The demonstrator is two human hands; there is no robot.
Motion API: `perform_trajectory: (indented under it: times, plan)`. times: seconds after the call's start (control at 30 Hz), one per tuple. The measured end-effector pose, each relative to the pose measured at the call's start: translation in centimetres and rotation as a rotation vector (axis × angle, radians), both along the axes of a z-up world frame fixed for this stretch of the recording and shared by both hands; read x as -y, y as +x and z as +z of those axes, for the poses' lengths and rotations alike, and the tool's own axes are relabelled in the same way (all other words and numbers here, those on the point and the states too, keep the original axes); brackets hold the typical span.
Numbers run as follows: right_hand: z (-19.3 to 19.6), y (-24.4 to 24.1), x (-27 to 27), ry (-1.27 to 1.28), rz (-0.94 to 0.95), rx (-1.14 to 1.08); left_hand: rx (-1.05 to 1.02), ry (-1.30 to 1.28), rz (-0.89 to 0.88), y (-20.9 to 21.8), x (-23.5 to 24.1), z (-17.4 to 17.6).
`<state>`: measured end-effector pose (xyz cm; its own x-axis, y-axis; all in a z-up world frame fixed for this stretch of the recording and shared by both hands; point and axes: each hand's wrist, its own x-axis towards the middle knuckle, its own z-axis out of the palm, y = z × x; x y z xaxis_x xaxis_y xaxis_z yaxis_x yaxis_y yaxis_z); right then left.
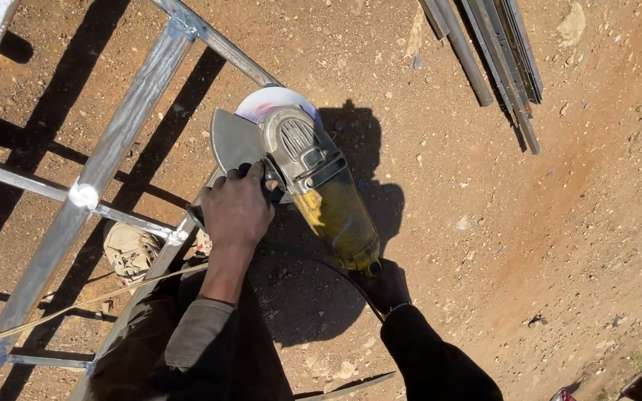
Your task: Using an angle grinder to smooth out weld joints on a metal frame
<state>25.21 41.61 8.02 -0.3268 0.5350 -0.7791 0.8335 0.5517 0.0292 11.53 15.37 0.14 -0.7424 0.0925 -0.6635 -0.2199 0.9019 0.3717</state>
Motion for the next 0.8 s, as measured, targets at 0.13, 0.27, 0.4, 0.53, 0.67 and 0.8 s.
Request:
perform_trajectory:
  times: [0.13, 0.27, 0.4, 0.53, 0.67, 0.8]
  plan:
    - [-0.4, 0.8, -2.1, 0.020, 0.045, 0.064, 0.058, -0.069, 0.046, 1.4, -1.1, -0.6]
    - [0.4, -0.5, 1.4, 0.052, 0.048, 0.006, 0.053, 0.016, -0.003, 0.1, 0.4, -1.4]
    - [0.4, 1.0, 0.6, -0.022, 0.004, 0.040, 0.092, -0.028, 0.002, -0.6, 0.8, 2.6]
    - [0.3, 1.8, 0.6, -0.064, -0.011, 0.069, 0.147, -0.078, 0.029, 0.2, 1.4, 3.9]
    - [0.9, -0.7, 3.0, -0.032, -0.029, -0.002, 0.187, -0.007, 0.008, 0.4, 2.5, 0.5]
    - [1.0, -1.0, 2.5, -0.030, 0.045, 0.038, 0.220, -0.014, 0.042, 1.1, 2.5, 1.2]
